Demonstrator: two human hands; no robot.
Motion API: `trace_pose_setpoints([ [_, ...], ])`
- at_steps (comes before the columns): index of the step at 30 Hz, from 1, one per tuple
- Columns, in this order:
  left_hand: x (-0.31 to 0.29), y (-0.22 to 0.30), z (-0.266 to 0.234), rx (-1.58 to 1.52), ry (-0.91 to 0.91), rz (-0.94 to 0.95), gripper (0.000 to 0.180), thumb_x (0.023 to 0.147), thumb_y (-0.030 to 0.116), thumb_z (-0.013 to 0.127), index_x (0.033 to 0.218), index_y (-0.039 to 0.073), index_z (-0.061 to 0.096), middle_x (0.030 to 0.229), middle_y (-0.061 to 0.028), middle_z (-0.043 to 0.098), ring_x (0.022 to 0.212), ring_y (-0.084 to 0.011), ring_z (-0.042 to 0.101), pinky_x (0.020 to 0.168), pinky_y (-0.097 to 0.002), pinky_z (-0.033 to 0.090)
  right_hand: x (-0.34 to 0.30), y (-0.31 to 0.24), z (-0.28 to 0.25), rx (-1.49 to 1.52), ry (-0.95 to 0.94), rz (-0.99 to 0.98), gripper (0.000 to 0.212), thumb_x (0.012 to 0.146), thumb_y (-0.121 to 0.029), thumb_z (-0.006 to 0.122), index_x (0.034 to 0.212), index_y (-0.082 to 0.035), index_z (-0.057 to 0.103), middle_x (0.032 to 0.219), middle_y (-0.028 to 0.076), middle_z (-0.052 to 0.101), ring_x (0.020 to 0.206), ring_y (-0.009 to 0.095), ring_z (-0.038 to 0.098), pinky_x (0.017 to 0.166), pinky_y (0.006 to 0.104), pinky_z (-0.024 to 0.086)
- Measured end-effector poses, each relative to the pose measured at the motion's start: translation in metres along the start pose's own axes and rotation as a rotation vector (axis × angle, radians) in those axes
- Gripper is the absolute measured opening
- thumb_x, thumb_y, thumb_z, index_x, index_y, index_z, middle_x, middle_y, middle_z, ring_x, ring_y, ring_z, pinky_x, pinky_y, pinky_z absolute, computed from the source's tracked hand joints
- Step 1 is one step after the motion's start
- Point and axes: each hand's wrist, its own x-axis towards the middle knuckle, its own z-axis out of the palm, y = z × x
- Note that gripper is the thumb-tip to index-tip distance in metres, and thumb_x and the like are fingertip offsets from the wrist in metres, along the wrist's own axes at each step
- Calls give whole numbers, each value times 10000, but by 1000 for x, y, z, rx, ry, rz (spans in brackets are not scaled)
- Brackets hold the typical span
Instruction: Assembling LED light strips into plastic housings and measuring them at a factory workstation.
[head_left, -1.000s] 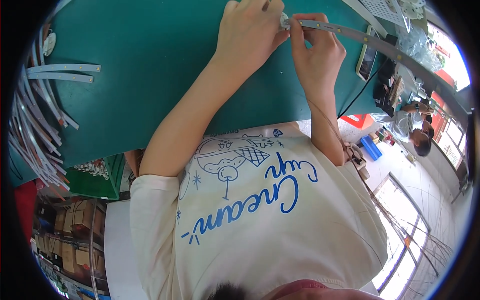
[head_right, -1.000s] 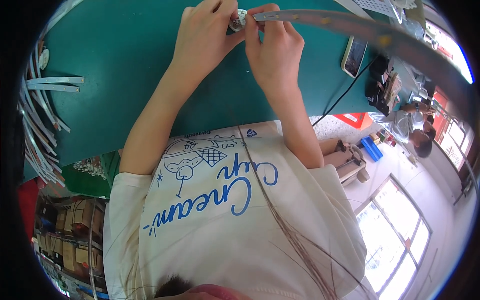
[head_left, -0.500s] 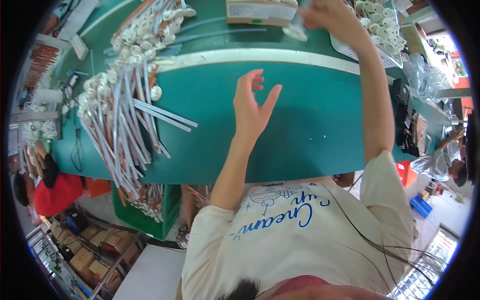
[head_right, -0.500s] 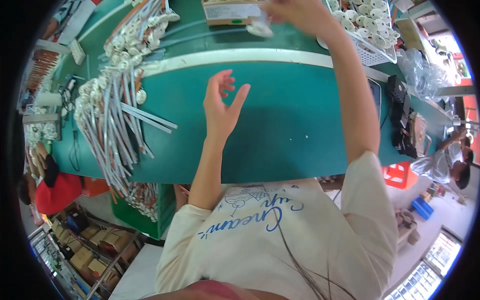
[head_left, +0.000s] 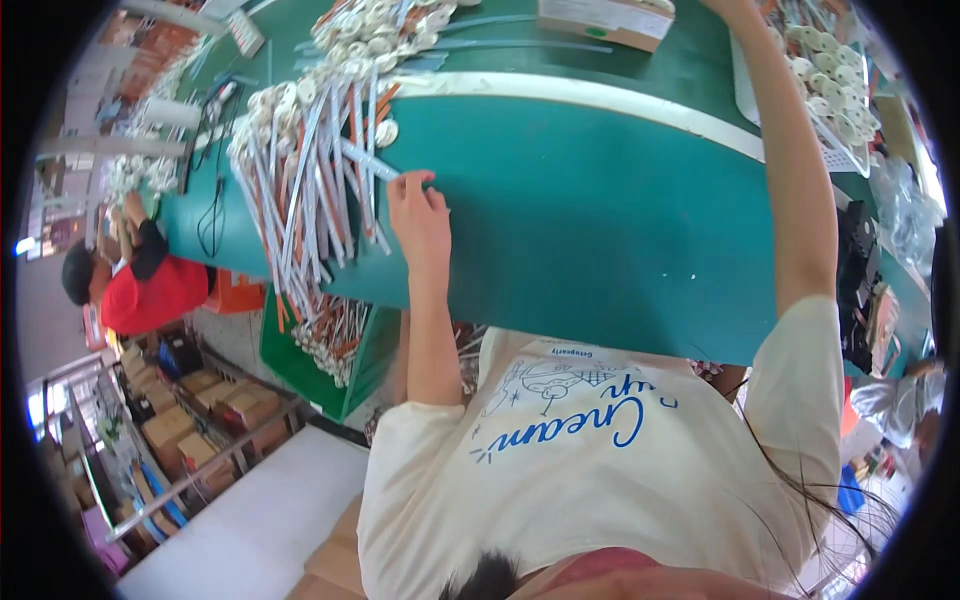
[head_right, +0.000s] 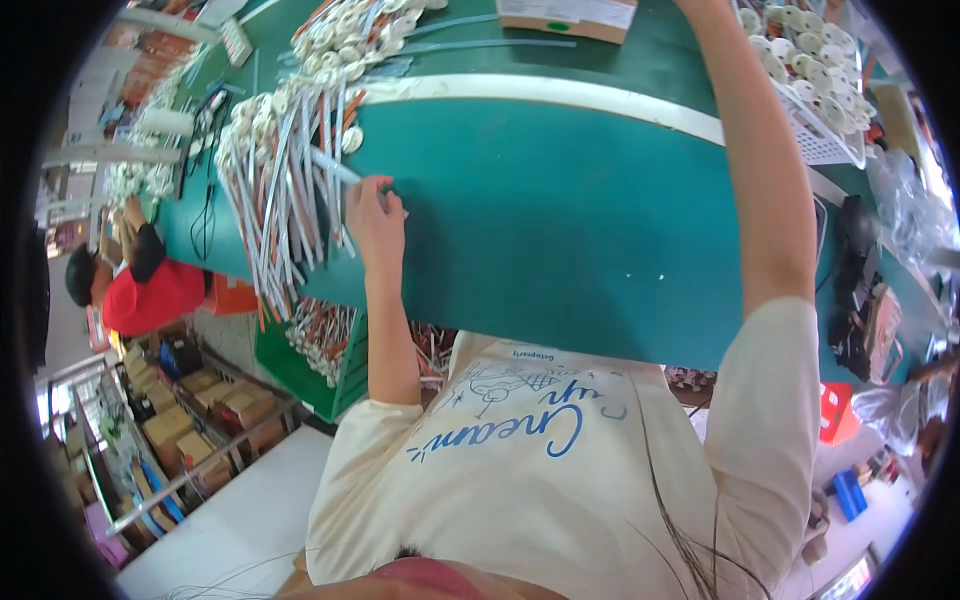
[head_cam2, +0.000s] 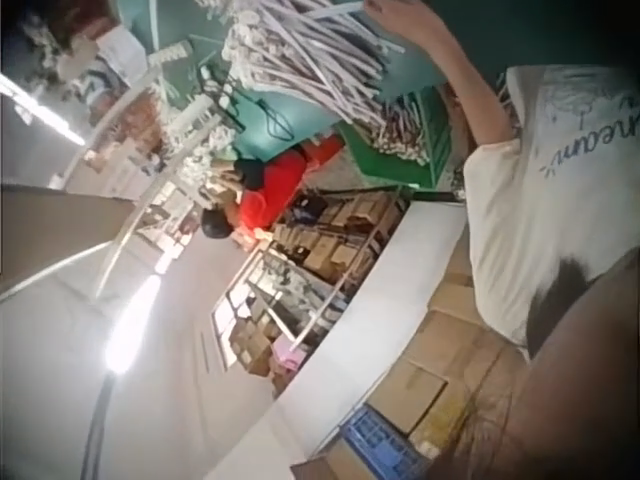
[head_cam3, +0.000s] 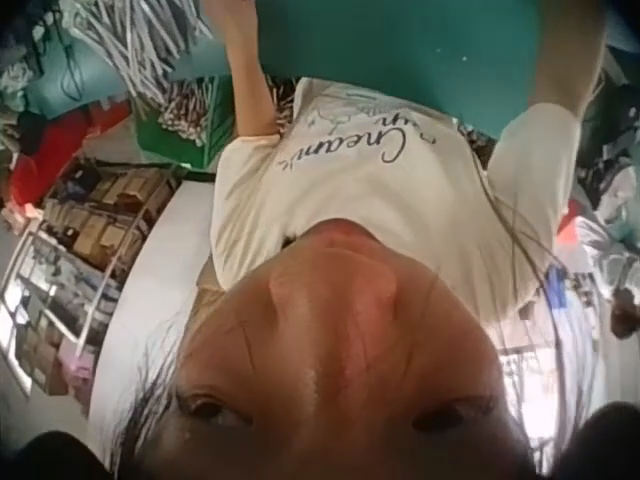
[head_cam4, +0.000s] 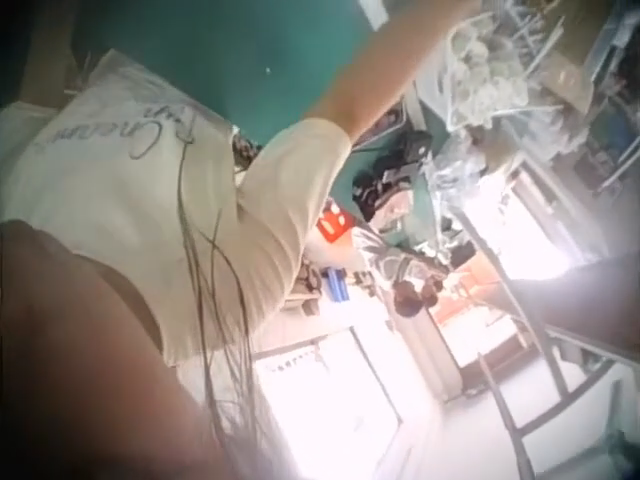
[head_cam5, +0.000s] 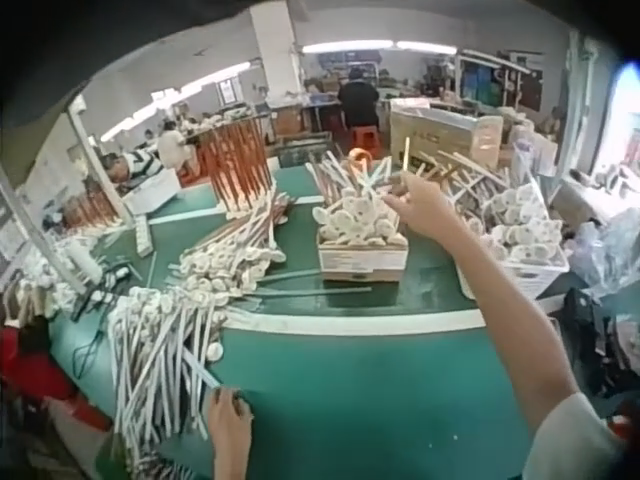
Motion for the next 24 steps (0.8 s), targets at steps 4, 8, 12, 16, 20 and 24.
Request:
trace_pose_setpoints([
  [4,4,11,-15,-428,37,-231,247,739,-94,558,962,8,522,1018,-123,520,879,-220,557,751,-311,479,-47,74,10,-382,-213,17,253,875,-191,597,1081,-53,544,866,65,618,732,136,625,654,266,497],
  [8,-16,11,-46,-1280,-8,-427,239,779,-114,529,980,5,475,1018,-107,518,888,-193,559,784,-295,493,-152,-43,14,365,-194,-77,325,837,-142,626,1150,-112,548,868,70,614,692,155,591,656,277,498],
  [12,-29,40,-55,-1782,-58,-474,223,783,-142,505,938,17,481,970,-110,547,921,-186,567,820,-282,493,-201,-111,35,734,-626,-57,545,791,-98,670,1292,-195,475,996,88,606,758,164,601,692,288,506],
  [16,-34,67,-48,-1828,-190,-403,219,788,-136,514,913,43,502,983,-78,557,931,-169,571,850,-276,486,-224,-155,81,1005,-750,19,599,804,-126,657,1346,-202,411,1025,97,597,816,167,596,739,299,507],
  [20,-38,87,-60,-1448,-391,-248,193,806,-36,599,973,42,542,971,-56,583,883,-143,581,789,-257,478,-224,-159,116,1183,-600,-186,448,834,-128,601,1267,-153,488,997,101,604,855,227,604,763,318,494],
  [24,7,35,-70,-275,103,-92,209,803,158,662,960,34,599,853,-74,629,764,-184,601,684,-303,473,-233,-142,117,909,-576,-329,364,855,-44,515,1207,-134,542,1026,119,592,903,289,588,780,345,475],
])
